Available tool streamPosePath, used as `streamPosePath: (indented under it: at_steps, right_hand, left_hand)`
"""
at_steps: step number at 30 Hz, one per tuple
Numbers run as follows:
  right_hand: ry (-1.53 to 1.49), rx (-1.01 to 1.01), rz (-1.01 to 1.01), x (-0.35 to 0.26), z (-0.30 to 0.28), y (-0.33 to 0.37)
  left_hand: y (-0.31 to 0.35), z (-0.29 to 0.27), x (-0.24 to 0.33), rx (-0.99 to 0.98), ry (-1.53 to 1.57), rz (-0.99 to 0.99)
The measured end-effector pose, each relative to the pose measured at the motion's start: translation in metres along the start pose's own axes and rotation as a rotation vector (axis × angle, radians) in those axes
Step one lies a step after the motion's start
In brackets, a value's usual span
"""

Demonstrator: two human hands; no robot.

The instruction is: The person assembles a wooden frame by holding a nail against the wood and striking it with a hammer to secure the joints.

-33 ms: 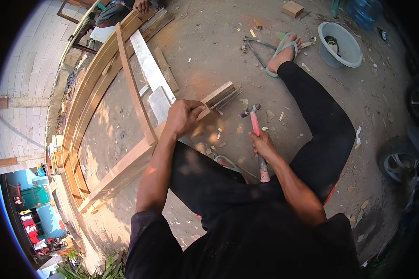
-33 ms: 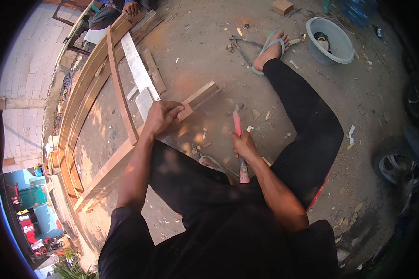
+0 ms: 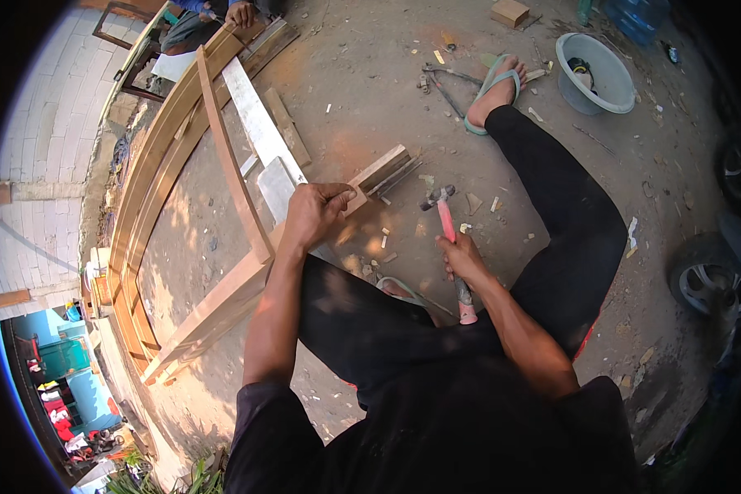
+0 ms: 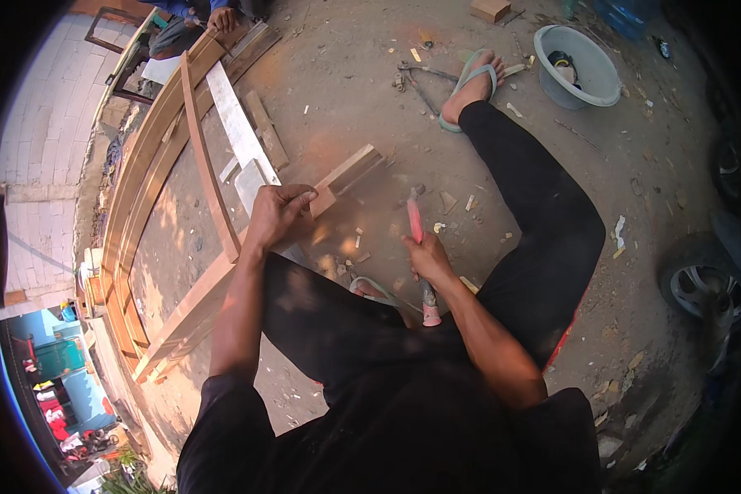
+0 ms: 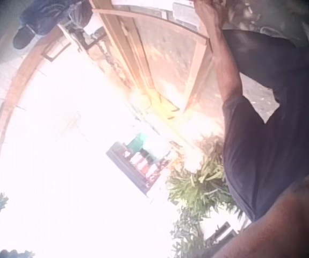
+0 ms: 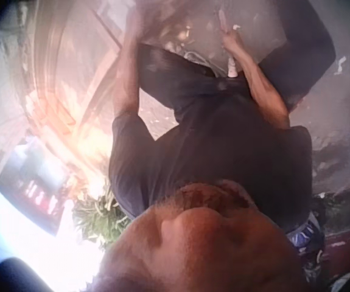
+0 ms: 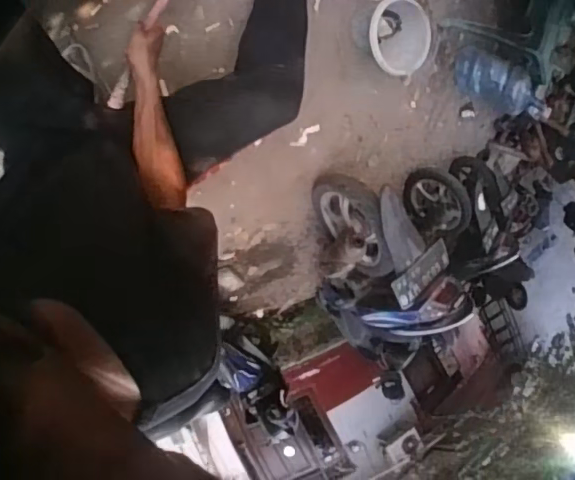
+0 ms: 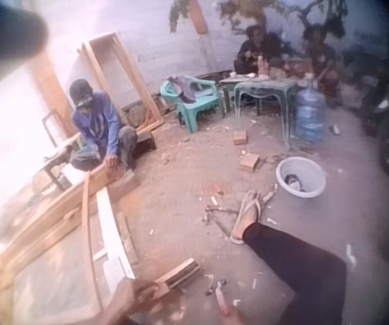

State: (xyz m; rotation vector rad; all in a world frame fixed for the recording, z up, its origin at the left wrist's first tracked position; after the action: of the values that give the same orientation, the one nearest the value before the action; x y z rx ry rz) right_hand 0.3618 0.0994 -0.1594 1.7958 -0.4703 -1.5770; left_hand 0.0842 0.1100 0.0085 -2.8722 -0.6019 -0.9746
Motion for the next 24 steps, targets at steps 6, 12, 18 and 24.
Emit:
streamPosePath:
  at_steps: [6, 12, 18, 24]
  right_hand:
    - [0.047, -0.050, 0.039, 0.013, 0.002, -0.003]
    - [0.185, -0.064, -0.157, -0.015, 0.008, 0.011]
    - [0.229, -0.036, -0.169, -0.030, -0.002, 0.015]
    - [0.164, 0.020, -0.256, -0.031, -0.002, 0.014]
  left_hand:
    - [0.000, 0.025, 0.018, 0.108, -0.342, 0.382]
    - [0.002, 0.008, 0.013, 0.195, -0.342, 0.248]
    - [-0.003, 0.013, 0.021, 0.039, -0.347, 0.451]
    - [0.002, 0.005, 0.016, 0.167, -0.221, 0.216]
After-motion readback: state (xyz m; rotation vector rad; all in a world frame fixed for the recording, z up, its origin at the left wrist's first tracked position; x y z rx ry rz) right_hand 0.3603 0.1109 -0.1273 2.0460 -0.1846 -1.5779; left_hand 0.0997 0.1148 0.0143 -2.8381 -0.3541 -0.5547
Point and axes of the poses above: each hand's wrist, its own y-axis away from the middle knuckle, its own z-axis out of the palm, x = y × z, the point moved 5 cm from there along -y, towards the middle knuckle, and after that the axes turned 14 degrees about x, right-handed, at the moved point
